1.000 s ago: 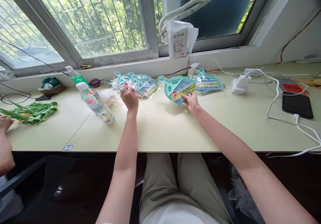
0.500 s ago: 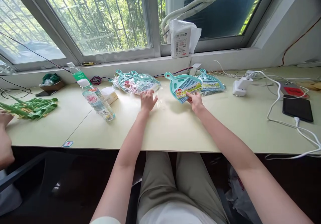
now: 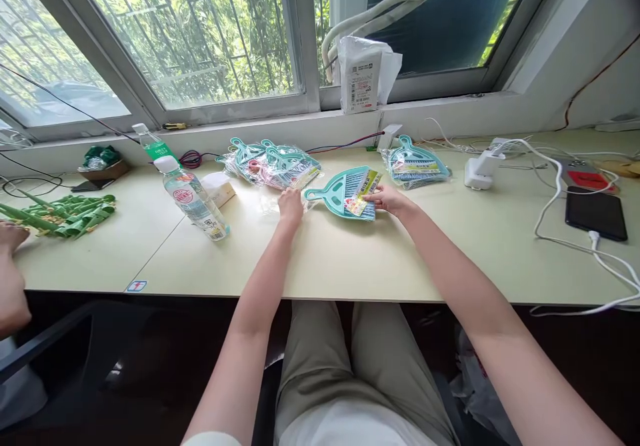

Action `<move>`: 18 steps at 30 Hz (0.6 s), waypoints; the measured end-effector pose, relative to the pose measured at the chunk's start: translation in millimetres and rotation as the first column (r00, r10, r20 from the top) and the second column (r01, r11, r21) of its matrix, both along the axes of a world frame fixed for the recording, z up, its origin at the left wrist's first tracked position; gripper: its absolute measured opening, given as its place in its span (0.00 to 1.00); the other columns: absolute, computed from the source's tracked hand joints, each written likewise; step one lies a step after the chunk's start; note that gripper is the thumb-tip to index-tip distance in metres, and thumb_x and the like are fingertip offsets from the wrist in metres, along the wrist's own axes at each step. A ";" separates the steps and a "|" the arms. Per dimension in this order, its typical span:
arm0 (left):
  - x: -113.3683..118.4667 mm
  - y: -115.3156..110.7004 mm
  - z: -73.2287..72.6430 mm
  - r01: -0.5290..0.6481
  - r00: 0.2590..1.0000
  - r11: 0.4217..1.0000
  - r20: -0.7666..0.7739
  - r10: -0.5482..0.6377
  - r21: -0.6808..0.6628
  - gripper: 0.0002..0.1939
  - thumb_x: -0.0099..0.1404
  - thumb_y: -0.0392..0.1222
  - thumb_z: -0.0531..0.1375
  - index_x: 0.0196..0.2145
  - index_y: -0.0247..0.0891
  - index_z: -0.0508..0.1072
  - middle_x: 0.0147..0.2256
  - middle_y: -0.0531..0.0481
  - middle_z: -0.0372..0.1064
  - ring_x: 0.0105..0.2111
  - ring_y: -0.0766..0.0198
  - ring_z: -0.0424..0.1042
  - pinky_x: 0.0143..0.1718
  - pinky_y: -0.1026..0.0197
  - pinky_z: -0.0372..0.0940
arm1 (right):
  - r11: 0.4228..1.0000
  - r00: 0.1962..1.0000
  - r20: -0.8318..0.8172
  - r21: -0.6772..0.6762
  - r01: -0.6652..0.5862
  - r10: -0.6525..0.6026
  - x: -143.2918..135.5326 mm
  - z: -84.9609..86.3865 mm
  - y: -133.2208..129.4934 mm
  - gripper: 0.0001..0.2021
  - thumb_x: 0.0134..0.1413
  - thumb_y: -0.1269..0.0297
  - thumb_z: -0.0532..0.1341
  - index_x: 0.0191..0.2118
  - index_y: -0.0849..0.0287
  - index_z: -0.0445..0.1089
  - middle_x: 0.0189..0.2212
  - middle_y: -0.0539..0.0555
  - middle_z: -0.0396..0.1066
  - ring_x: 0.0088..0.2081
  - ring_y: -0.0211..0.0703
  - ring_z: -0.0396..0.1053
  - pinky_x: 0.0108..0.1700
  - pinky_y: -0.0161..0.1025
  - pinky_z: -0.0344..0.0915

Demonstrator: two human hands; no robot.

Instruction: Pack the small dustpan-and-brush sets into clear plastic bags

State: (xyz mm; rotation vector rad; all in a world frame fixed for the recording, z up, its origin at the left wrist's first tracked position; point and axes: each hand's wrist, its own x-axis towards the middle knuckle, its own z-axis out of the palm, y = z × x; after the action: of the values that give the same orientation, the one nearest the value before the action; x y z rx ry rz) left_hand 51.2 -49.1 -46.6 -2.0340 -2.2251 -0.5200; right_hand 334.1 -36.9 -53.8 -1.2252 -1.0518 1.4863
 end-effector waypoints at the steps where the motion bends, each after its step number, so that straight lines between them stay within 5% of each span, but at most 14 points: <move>1: -1.7 0.3 0.8 -0.011 1.000 1.000 0.025 0.010 0.025 0.19 0.60 0.28 0.51 0.43 0.39 0.77 0.46 0.37 0.72 0.49 0.47 0.70 0.48 0.51 0.63 | 1.000 1.000 0.014 -0.006 -0.001 0.001 0.0 -1.0 0.1 0.17 0.37 0.81 0.72 0.37 0.63 0.72 0.31 0.58 0.79 0.28 0.46 0.78 0.34 0.43 0.78; 6: 1.7 -4.0 7.7 0.014 0.980 0.974 0.188 -0.058 0.227 0.18 0.67 0.33 0.48 0.47 0.41 0.75 0.46 0.41 0.72 0.47 0.51 0.71 0.47 0.54 0.64 | 0.991 0.992 -0.022 0.040 0.125 -0.124 -12.7 -2.3 -5.0 0.17 0.37 0.80 0.72 0.36 0.62 0.72 0.31 0.55 0.79 0.30 0.45 0.78 0.39 0.45 0.78; 13: 26.6 -20.8 19.3 0.207 0.914 0.886 0.241 -0.327 0.415 0.15 0.70 0.39 0.50 0.46 0.44 0.75 0.45 0.43 0.70 0.51 0.53 0.67 0.47 0.56 0.65 | 0.988 0.986 -0.147 0.140 -0.063 0.084 -46.8 6.4 -25.7 0.17 0.36 0.77 0.74 0.35 0.62 0.74 0.32 0.56 0.80 0.35 0.49 0.79 0.44 0.51 0.77; 18: 41.7 -33.7 28.7 0.355 0.809 0.812 0.283 -0.515 0.463 0.14 0.69 0.44 0.53 0.48 0.45 0.75 0.47 0.45 0.70 0.54 0.55 0.66 0.55 0.55 0.62 | 0.987 0.971 -0.238 0.143 0.069 -0.033 -58.9 4.4 -34.4 0.14 0.39 0.74 0.74 0.34 0.62 0.73 0.35 0.56 0.79 0.40 0.49 0.78 0.51 0.52 0.75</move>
State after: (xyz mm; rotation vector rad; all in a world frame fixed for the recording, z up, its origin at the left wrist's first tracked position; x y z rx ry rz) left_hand 92.9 -82.8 -17.8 -2.3666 -1.5733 -1.4153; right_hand 275.2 -71.4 -49.4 -0.9375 -0.9470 1.4448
